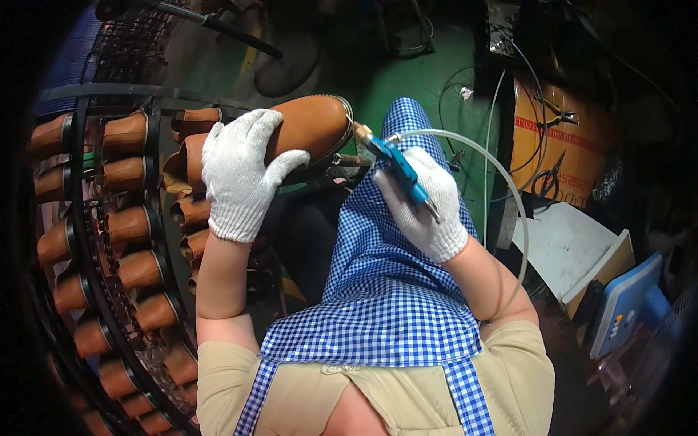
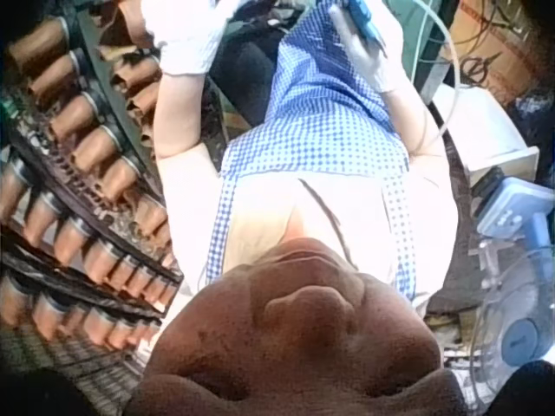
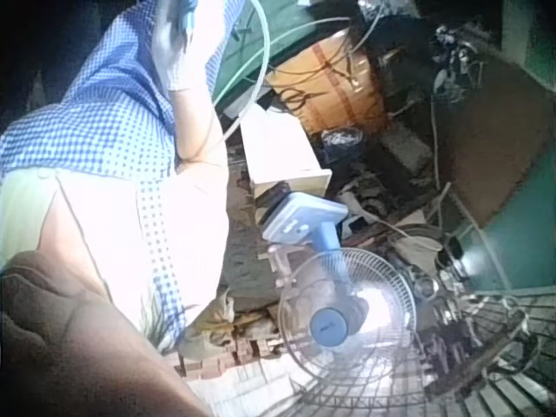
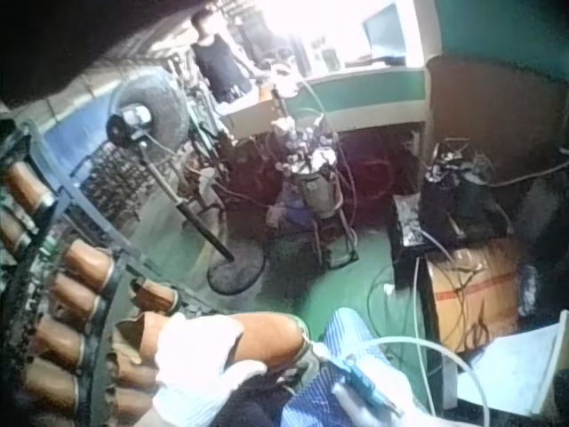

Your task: The person sits on the floor and repeatedly picks up brown leather shoes from a rotating rack. Using a handheld spray gun, they apply a coating to the exterior of each shoe, then return it to the rack. This cycle continues for multiple shoes.

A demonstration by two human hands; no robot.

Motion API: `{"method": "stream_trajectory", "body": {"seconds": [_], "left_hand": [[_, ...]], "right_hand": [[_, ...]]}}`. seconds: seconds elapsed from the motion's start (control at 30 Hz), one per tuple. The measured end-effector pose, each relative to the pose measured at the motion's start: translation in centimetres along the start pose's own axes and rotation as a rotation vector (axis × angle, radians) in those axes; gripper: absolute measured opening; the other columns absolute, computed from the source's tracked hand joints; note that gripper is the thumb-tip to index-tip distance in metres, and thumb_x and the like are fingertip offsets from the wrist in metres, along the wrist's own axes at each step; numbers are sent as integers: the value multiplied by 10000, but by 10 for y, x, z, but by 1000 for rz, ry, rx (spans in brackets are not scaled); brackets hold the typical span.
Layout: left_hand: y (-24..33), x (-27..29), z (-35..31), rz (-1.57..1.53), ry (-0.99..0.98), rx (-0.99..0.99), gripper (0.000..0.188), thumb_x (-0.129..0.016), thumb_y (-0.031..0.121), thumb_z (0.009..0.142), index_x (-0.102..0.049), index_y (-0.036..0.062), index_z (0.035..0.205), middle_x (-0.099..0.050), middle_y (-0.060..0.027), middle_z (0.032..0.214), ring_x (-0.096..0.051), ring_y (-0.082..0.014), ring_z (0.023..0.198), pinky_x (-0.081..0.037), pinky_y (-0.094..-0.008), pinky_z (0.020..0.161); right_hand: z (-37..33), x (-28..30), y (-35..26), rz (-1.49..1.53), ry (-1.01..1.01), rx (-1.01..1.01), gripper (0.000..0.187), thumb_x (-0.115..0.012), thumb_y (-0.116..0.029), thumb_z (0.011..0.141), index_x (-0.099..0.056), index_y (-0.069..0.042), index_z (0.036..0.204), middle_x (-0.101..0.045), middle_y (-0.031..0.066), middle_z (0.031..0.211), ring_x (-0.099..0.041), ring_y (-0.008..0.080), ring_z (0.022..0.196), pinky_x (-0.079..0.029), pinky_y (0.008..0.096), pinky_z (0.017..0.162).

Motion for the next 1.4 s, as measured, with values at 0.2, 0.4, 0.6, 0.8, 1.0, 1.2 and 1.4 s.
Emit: {"method": "stream_trajectory", "body": {"seconds": [0.2,0.4,0.6,0.8,1.0,1.2,1.4], "left_hand": [[1,-11,17,127,-54,114,579,-778,555,857,-693,113,1222,-660,-77,1021,-679,-288,948,-548,-440,802],[7,-14,33,263,-170,260,604,-714,609,909,-674,131,1276,-628,-102,1078,-674,-303,1016,-581,-457,795],[3,-15,49,239,-308,401,615,-651,609,964,-638,123,1341,-638,-150,1212,-671,-345,1135,-583,-543,892],[-24,-12,66,188,-434,449,706,-535,617,1005,-575,62,1440,-654,-255,1281,-673,-425,1192,-546,-520,1005],[-45,-12,82,116,-576,533,694,-580,531,921,-604,60,1430,-695,-233,1359,-686,-382,1241,-523,-505,1081],[-58,-18,82,122,-582,526,758,-557,595,909,-598,24,1405,-687,-276,1339,-682,-424,1221,-518,-505,1064],[-71,-23,79,100,-576,535,815,-552,635,896,-590,1,1407,-673,-295,1353,-675,-432,1235,-508,-501,1069]], "right_hand": [[26,-34,17,139,95,-61,105,-728,-101,982,-673,-13,968,-590,124,770,-601,299,664,-470,394,615],[41,-59,29,177,117,-95,126,-708,-127,1009,-661,-21,960,-575,117,758,-590,294,662,-456,398,612],[47,-84,36,232,139,-95,139,-705,-160,1012,-670,-31,971,-592,134,777,-613,331,689,-475,420,620],[41,-111,23,263,83,-116,192,-716,-235,1015,-699,-45,993,-659,147,836,-683,342,756,-536,411,673],[31,-122,19,224,67,-85,236,-724,-273,1006,-690,-42,975,-651,174,813,-683,383,749,-545,451,676],[14,-139,18,272,25,-129,214,-737,-267,989,-711,-57,955,-655,167,818,-693,373,758,-554,440,664],[-3,-145,6,103,25,91,169,-776,-224,941,-730,-74,1003,-650,144,854,-690,358,749,-564,426,654]]}}
Point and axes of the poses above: each hand's wrist, its own z-axis towards the middle knuckle, its own x-axis out of the back of the hand, y = z × x, the point moved 1 cm from there along z, towards the middle knuckle
